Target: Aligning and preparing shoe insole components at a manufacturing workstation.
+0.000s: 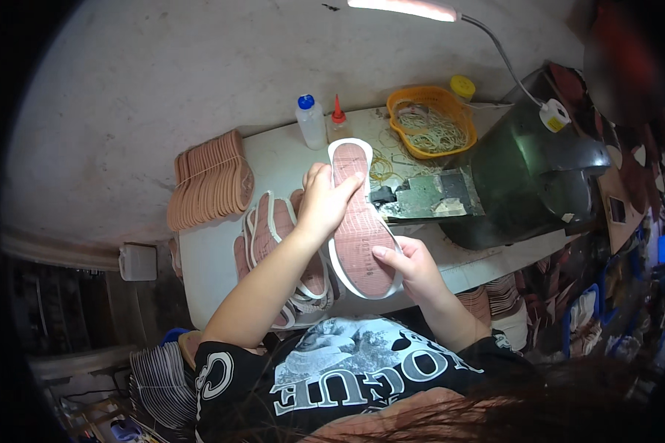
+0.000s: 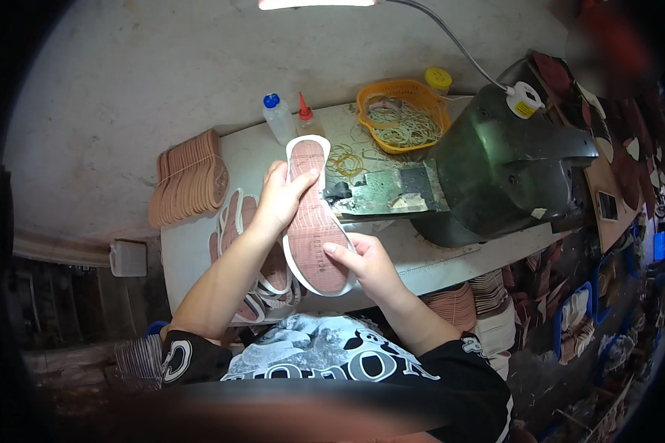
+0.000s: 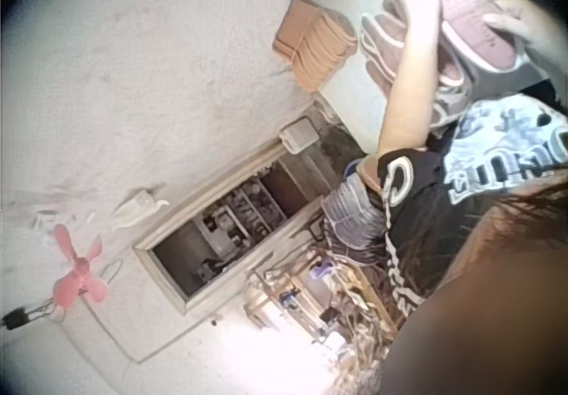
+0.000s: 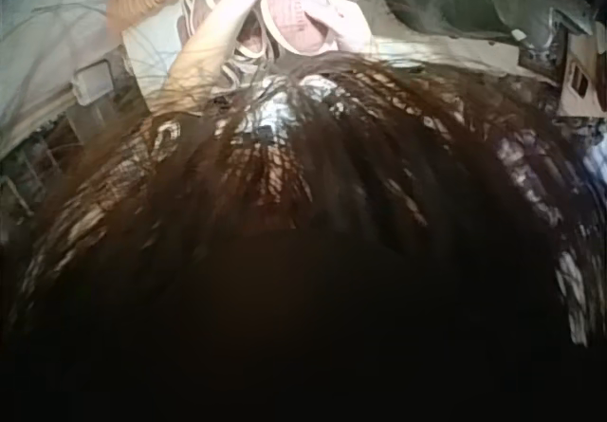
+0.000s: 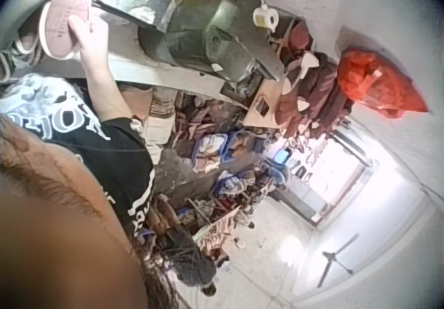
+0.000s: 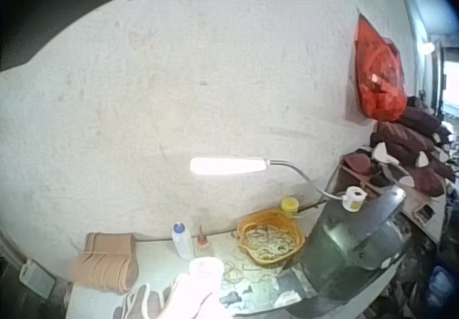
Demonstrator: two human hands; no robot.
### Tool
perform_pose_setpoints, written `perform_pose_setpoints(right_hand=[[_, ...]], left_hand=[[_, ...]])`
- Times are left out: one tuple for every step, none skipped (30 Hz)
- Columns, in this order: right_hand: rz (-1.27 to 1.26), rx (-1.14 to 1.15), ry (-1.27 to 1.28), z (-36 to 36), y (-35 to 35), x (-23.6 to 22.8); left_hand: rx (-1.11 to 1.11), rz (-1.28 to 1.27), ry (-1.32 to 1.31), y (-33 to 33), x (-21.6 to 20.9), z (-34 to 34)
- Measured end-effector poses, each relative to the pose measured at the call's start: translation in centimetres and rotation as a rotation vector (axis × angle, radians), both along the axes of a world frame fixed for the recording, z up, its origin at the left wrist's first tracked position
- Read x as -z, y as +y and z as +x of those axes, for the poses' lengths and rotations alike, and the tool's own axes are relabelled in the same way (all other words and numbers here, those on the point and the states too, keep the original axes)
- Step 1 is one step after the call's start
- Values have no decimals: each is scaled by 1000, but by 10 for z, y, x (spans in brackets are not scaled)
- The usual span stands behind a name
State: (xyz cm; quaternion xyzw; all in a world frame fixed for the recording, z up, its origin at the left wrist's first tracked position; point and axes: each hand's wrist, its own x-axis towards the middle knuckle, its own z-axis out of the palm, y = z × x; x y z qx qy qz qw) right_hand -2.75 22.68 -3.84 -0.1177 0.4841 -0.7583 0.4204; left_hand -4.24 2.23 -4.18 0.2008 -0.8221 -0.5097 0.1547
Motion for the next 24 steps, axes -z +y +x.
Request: perform_pose_setpoints(right_hand=[[-18,-14,-44,-2,-1,2],[-25,24,-77,-1,-1,2],[-25,32,-83,2,-3,3],[-19,45,-60,8,-4,5],[-14,59,-37,13,-4,7],[53,-43,-136,17,1,2],[74,-171,-233,19,-1,0],[48,-141,-212,22,-4,2],[23,-106,-188,24,-8,3],[27,-100,-196,27,-11,3],[25,-53,-228,30,-15,2],[20,-8,-260,32,-18,0],[20,-6,-269,33,-21,-1],[12,16,-284,33,-24,-1],[6,39,-299,33,-27,-2],[7,41,-309,32,-30,-3],[3,60,-301,30,-34,-5],[1,83,-294,27,-36,-5],[2,86,-304,24,-38,-5],[-1,75,-294,22,-39,-5],[-1,71,-282,19,-41,-5],[1,75,-293,17,-43,-6],[-2,76,-290,14,-46,-8],[-5,75,-286,11,-49,-10]], left_hand=[[5,4,-6,-1,0,-3],[-2,-32,-8,-2,0,-6],[-5,-73,-11,-4,-1,-8],[-3,-53,-23,-5,-1,-10],[5,-52,-30,-7,-2,-11],[4,-79,-37,-8,-2,-11],[3,-106,-44,-9,-3,-10],[6,-102,-55,-11,-3,-11],[11,-64,-70,-13,-5,-13],[16,-26,-86,-15,-4,-16],[21,-22,-94,-18,-1,-18],[30,-71,-87,-23,2,-20],[39,-121,-80,-28,4,-21],[83,-179,-118,-36,5,-23],[86,-178,-127,-36,7,-24],[15,-345,-33,-34,9,-26],[-54,-512,62,-34,9,-28],[-46,-509,55,-39,3,-31],[284,-492,90,-48,-12,-34],[613,-462,125,-56,-27,-37],[921,-487,40,-62,-38,-41],[1069,-456,-66,-65,-44,-45],[1216,-422,-173,-67,-49,-49],[1219,-417,-180,-69,-52,-51]])
